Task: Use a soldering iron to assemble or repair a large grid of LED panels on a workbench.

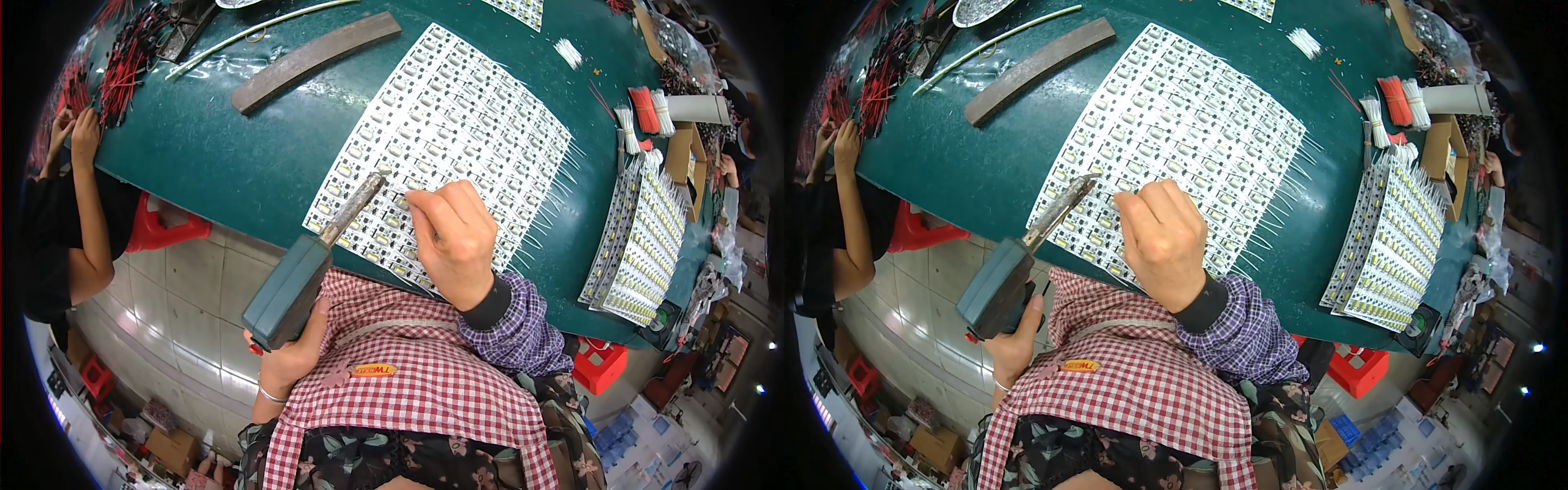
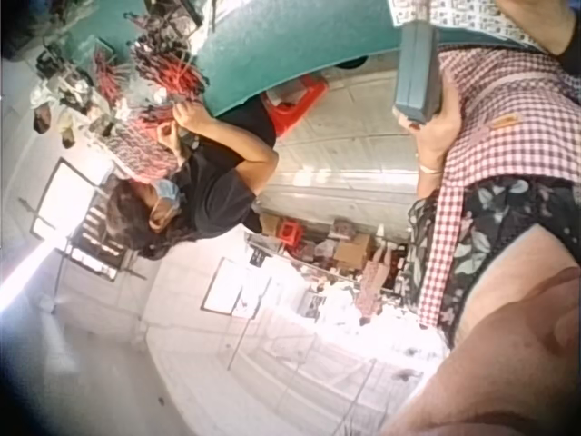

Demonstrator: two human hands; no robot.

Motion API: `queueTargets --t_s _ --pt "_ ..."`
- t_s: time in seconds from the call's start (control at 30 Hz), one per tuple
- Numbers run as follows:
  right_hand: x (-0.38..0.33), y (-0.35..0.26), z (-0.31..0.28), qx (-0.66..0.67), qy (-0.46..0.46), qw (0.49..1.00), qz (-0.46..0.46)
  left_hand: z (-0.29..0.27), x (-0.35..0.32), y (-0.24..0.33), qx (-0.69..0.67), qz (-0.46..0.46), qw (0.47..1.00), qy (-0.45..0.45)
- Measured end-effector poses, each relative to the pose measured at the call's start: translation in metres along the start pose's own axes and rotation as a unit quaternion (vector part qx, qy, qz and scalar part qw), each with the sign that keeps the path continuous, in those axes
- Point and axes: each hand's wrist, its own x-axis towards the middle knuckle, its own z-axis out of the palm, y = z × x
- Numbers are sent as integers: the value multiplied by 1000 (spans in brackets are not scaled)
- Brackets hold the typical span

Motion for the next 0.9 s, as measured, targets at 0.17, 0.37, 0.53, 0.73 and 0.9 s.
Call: queueTargets --t_s 0.17,0.37,0.53,0.73,0.9 --pt "1 -1 -1 -9 -7 1000 6 -3 -1 -10 64 43 997 -19" --pt "0 1 0 -11 -7 1000 4 0 7 -3 57 21 997 -50" --pt "1 1 0 -10 -8 1000 7 -2 8 3 68 -7 996 -65" --pt "0 2 2 -8 -5 1000 0 -4 -4 -9 91 38 995 -31" --pt "0 1 0 -11 -7 1000 6 -4 -3 -2 57 7 998 -33"
